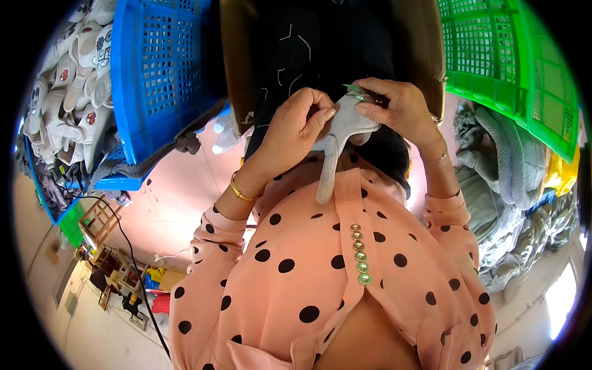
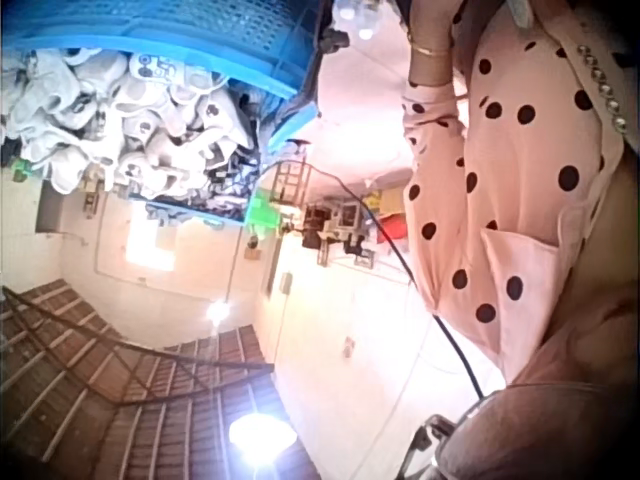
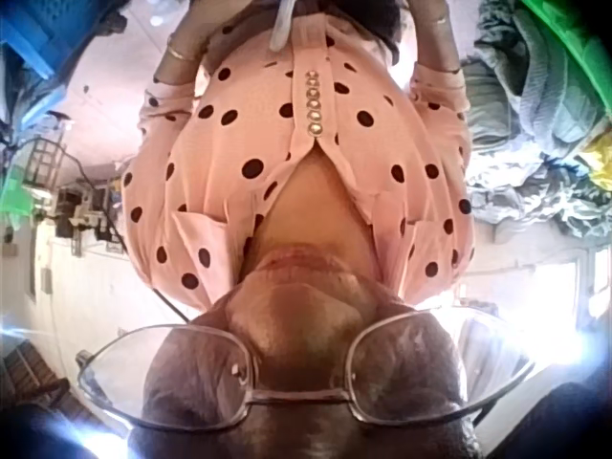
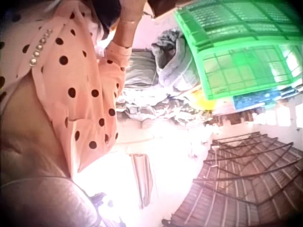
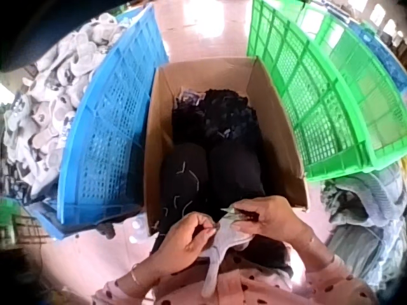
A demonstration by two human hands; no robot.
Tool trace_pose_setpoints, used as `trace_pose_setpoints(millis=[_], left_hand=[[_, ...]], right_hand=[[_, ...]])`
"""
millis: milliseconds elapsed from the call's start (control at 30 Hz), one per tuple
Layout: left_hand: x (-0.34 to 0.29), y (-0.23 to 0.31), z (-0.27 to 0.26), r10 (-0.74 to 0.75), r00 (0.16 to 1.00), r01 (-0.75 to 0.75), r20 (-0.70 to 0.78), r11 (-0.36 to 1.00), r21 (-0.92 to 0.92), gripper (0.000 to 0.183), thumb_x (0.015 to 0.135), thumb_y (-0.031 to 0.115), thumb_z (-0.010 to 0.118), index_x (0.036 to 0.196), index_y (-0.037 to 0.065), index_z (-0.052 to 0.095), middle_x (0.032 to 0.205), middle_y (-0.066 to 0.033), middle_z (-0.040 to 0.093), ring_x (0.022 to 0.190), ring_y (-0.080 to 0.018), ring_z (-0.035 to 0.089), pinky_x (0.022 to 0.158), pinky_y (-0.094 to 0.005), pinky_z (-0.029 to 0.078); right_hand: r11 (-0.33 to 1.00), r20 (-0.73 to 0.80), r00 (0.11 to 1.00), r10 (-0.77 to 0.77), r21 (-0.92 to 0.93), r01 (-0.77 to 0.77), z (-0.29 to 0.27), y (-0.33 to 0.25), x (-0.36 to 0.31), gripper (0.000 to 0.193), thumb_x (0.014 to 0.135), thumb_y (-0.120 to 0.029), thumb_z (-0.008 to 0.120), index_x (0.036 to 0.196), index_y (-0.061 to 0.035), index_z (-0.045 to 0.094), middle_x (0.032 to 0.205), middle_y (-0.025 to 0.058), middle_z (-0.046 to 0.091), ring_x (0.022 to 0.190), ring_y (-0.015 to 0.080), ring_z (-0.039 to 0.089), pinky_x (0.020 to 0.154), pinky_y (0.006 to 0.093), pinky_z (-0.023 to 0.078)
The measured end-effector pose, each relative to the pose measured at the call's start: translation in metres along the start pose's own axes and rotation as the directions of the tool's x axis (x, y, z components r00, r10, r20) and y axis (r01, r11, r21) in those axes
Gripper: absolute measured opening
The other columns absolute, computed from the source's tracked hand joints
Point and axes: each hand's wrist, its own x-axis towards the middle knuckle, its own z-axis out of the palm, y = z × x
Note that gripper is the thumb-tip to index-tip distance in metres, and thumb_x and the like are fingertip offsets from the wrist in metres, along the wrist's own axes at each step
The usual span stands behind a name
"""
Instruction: The person sits on the floor in a factory setting and uses small scissors to trim loose threads and excess fabric from the edges of white baby slippers. They handle the slippers one at a time, picking them from a blue crate, trimming them, and placing them into a cardboard box.
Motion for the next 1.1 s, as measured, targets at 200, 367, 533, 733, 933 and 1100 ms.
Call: trace_pose_setpoints(millis=[200, 367, 533, 733, 933, 1100], left_hand=[[0.002, 0.011, 0.002, -0.05, 0.997, 0.052, -0.056, 0.998, 0.037, 0.01, 0.1, 0.01, 0.054, 0.096, 0.0, 0.053, 0.085, -0.0022, 0.06, 0.073, -0.0078, 0.055, 0.068, -0.0212, 0.047], [0.008, -0.004, 0.002, -0.097, 0.994, 0.082, -0.042, 0.96, -0.266, 0.01, 0.099, 0.011, 0.056, 0.097, 0.001, 0.054, 0.087, -0.001, 0.06, 0.073, -0.0067, 0.053, 0.069, -0.0208, 0.046], [0.006, 0.003, 0.008, -0.031, 0.995, 0.02, -0.096, 0.993, -0.115, 0.01, 0.1, 0.011, 0.054, 0.097, 0.002, 0.053, 0.089, -0.0027, 0.06, 0.075, -0.0065, 0.053, 0.07, -0.0206, 0.046], [0.008, 0.005, 0.014, -0.009, 0.997, 0.008, -0.073, 1.0, -0.019, 0.009, 0.101, 0.012, 0.053, 0.098, 0.004, 0.049, 0.084, -0.0012, 0.056, 0.072, -0.0063, 0.051, 0.067, -0.0217, 0.046], [0.012, 0.005, -0.012, -0.178, 0.964, 0.236, 0.199, 0.917, -0.323, 0.01, 0.099, 0.013, 0.056, 0.101, 0.004, 0.051, 0.073, 0.0017, 0.05, 0.067, -0.0045, 0.047, 0.059, -0.0198, 0.04], [0.004, 0.012, -0.027, -0.108, 0.985, 0.095, 0.132, 0.99, 0.103, 0.016, 0.094, 0.014, 0.064, 0.106, 0.003, 0.061, 0.073, -0.0004, 0.059, 0.065, -0.006, 0.051, 0.058, -0.0213, 0.042]], right_hand=[[0.997, -0.022, 0.998, -0.058, -0.045, 0.057, 0.002, 0.0, 0.001, 0.039, 0.079, -0.038, 0.077, 0.104, -0.0082, 0.071, 0.076, 0.0083, 0.069, 0.064, 0.0234, 0.067, 0.058, 0.0288, 0.051], [0.997, -0.007, 0.999, -0.045, -0.07, 0.045, 0.001, 0.0, 0.002, 0.039, 0.08, -0.04, 0.075, 0.103, -0.0087, 0.071, 0.075, 0.0075, 0.069, 0.063, 0.0229, 0.066, 0.057, 0.0288, 0.051], [0.994, -0.034, 0.997, -0.064, -0.088, 0.061, 0.005, 0.004, 0.0, 0.038, 0.081, -0.04, 0.074, 0.103, -0.0094, 0.071, 0.074, 0.0068, 0.069, 0.062, 0.0229, 0.066, 0.057, 0.0286, 0.051], [0.991, 0.0, 0.997, -0.079, -0.109, 0.078, 0.004, 0.003, 0.0, 0.038, 0.081, -0.041, 0.074, 0.103, -0.01, 0.071, 0.074, 0.0063, 0.069, 0.062, 0.0227, 0.066, 0.056, 0.0285, 0.051], [0.991, 0.005, 0.998, -0.066, -0.117, 0.066, 0.004, 0.003, 0.002, 0.038, 0.081, -0.041, 0.074, 0.103, -0.0099, 0.071, 0.074, 0.0061, 0.069, 0.062, 0.0218, 0.066, 0.057, 0.0282, 0.051], [0.993, 0.009, 0.997, -0.075, -0.093, 0.076, 0.004, 0.006, 0.002, 0.037, 0.082, -0.039, 0.074, 0.104, -0.0099, 0.072, 0.075, 0.0065, 0.07, 0.063, 0.0218, 0.067, 0.057, 0.0281, 0.051]])
